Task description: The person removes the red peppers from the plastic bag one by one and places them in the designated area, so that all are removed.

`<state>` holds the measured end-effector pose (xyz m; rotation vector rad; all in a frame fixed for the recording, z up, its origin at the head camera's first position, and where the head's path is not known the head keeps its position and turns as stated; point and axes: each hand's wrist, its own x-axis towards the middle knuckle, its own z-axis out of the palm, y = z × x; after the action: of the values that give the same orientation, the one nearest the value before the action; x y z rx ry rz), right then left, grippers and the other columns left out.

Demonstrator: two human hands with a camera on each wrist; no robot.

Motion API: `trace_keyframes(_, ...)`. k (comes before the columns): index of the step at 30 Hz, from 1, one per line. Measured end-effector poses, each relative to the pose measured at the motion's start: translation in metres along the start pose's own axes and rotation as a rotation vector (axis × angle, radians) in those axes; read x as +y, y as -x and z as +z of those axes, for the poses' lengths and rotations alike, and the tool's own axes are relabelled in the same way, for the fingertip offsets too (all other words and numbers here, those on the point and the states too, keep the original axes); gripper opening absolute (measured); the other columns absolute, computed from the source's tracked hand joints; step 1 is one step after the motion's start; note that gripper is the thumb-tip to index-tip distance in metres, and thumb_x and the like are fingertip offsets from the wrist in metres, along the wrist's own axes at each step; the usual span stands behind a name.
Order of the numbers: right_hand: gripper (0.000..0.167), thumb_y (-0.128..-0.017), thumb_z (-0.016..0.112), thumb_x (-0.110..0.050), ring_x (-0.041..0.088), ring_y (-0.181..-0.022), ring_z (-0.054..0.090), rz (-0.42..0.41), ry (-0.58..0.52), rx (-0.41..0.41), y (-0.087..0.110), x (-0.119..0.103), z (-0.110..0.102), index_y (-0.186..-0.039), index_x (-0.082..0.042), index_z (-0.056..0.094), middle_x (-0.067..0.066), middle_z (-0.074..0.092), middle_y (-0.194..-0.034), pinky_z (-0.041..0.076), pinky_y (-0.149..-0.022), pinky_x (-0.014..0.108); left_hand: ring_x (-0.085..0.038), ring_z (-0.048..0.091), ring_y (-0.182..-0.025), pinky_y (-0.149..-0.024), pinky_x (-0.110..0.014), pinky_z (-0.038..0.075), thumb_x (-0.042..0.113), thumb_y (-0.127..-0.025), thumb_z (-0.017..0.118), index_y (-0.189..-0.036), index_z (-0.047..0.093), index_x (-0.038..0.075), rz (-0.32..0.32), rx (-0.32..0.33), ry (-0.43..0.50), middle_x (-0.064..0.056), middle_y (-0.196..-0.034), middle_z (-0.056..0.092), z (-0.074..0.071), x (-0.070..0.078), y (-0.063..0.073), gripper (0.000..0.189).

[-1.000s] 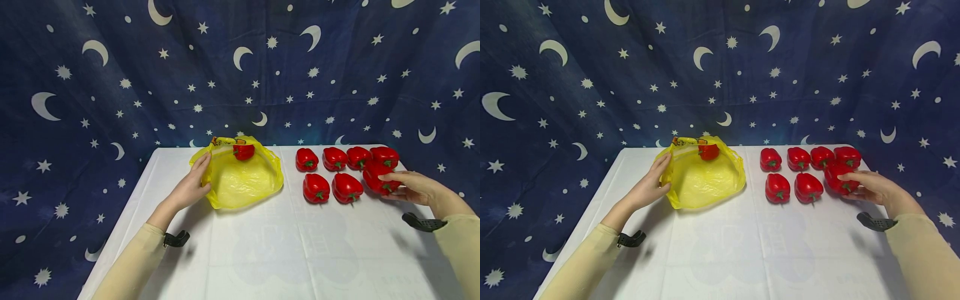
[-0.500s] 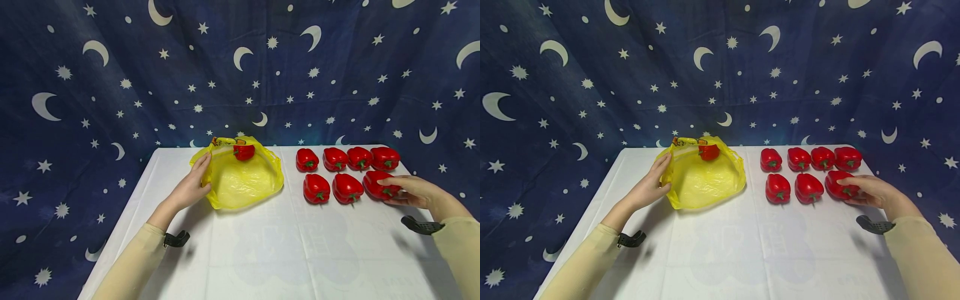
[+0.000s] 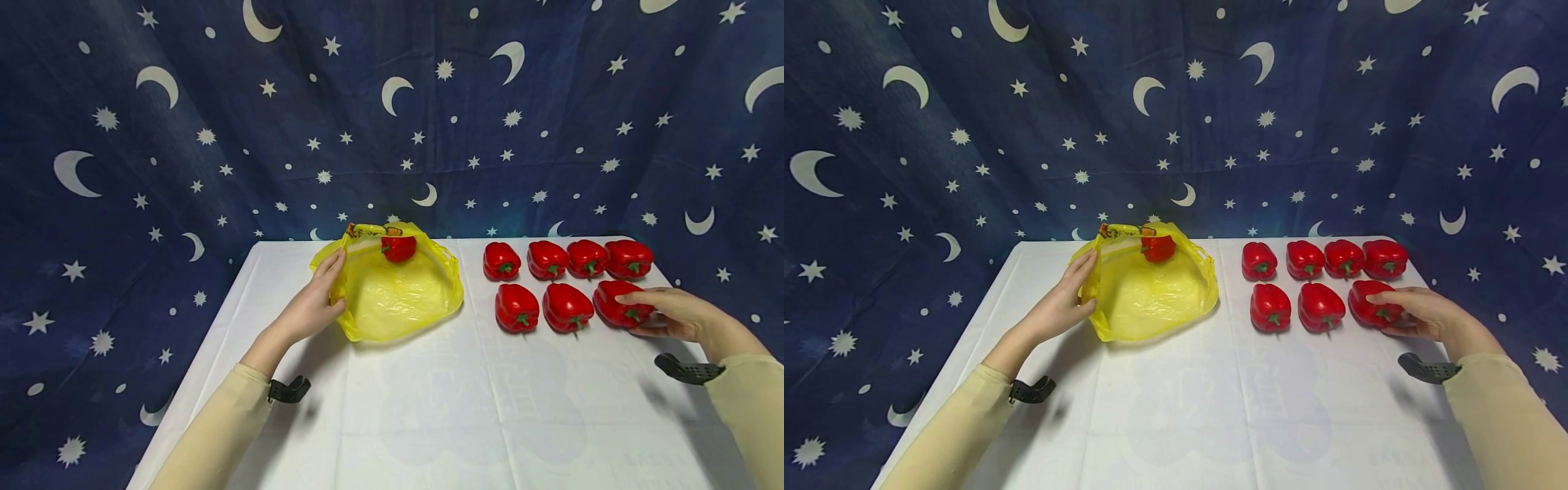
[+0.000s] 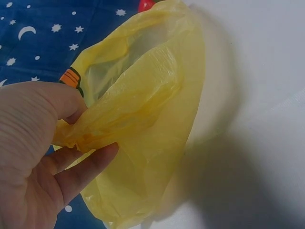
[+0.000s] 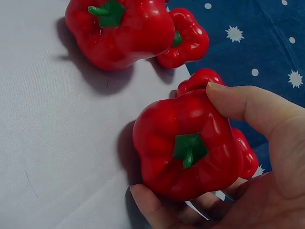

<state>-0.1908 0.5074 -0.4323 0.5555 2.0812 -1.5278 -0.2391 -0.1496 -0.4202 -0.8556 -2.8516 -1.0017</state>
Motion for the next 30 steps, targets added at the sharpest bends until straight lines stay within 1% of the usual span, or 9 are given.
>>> trace_keyframes(5,0.082,-0.101,0.064,-0.033,0.035,-0.114,0.043,-0.001,-0.013,0.011,0.0,0.0012,0.0009,-0.142,0.018,0.016,0.029,0.031,-0.137,0.054,-0.094,0.05,-0.025,0.022,-0.152,-0.115,-0.046,0.034,0.004,-0.092,0.064,-0.165,0.009,0.01,-0.005,-0.003,-0.001,-0.003,-0.172,0.002,0.0006,0.0003,-0.0004,0.091)
trace_keyframes(10,0.084,-0.101,0.064,-0.034,0.035,-0.114,0.043,0.0,-0.02,0.009,0.0021,0.0004,0.0023,-0.143,0.018,0.012,0.029,0.03,-0.137,0.054,-0.095,0.05,-0.025,0.023,-0.151,-0.115,-0.046,0.034,0.004,-0.092,0.064,-0.165,0.01,0.01,-0.011,-0.006,0.002,-0.002,-0.172,0.002,0.0011,0.0008,-0.0008,0.091)
trace_keyframes(17,0.092,-0.102,0.063,-0.036,0.04,-0.119,0.04,-0.004,0.002,0.011,0.0022,0.0004,0.0032,-0.145,0.019,0.003,0.034,0.026,-0.139,0.054,-0.095,0.051,-0.027,0.024,-0.151,-0.115,-0.048,0.034,0.004,-0.092,0.065,-0.165,0.01,0.01,-0.001,-0.004,-0.005,-0.001,-0.171,0.002,0.0013,0.0009,-0.0025,0.092)
trace_keyframes(24,0.091,-0.102,0.062,-0.036,0.04,-0.118,0.04,-0.001,0.014,0.006,0.0005,0.0004,0.0019,-0.144,0.02,0.005,0.035,0.026,-0.139,0.054,-0.095,0.051,-0.026,0.022,-0.152,-0.116,-0.047,0.033,0.005,-0.093,0.065,-0.165,0.009,0.011,-0.005,-0.01,0.002,0.001,-0.171,0.001,0.0012,0.0005,-0.0027,0.092)
trace_keyframes(26,0.092,-0.102,0.062,-0.038,0.043,-0.12,0.039,0.001,0.012,0.006,0.0007,-0.0001,0.0026,-0.145,0.02,0.004,0.036,0.025,-0.139,0.054,-0.095,0.051,-0.026,0.021,-0.152,-0.116,-0.047,0.032,0.005,-0.093,0.065,-0.165,0.008,0.011,-0.004,-0.012,0.002,0.001,-0.171,0.0,0.0013,0.0001,-0.0027,0.092)
trace_keyframes(30,0.099,-0.102,0.061,-0.04,0.05,-0.126,0.032,-0.002,0.012,0.005,0.0015,-0.0015,0.0051,-0.146,0.02,-0.004,0.039,0.019,-0.14,0.054,-0.095,0.051,-0.026,0.021,-0.152,-0.116,-0.047,0.032,0.006,-0.092,0.064,-0.165,0.009,0.01,-0.007,-0.01,-0.003,0.0,-0.171,0.001,0.0013,-0.0008,-0.0025,0.092)
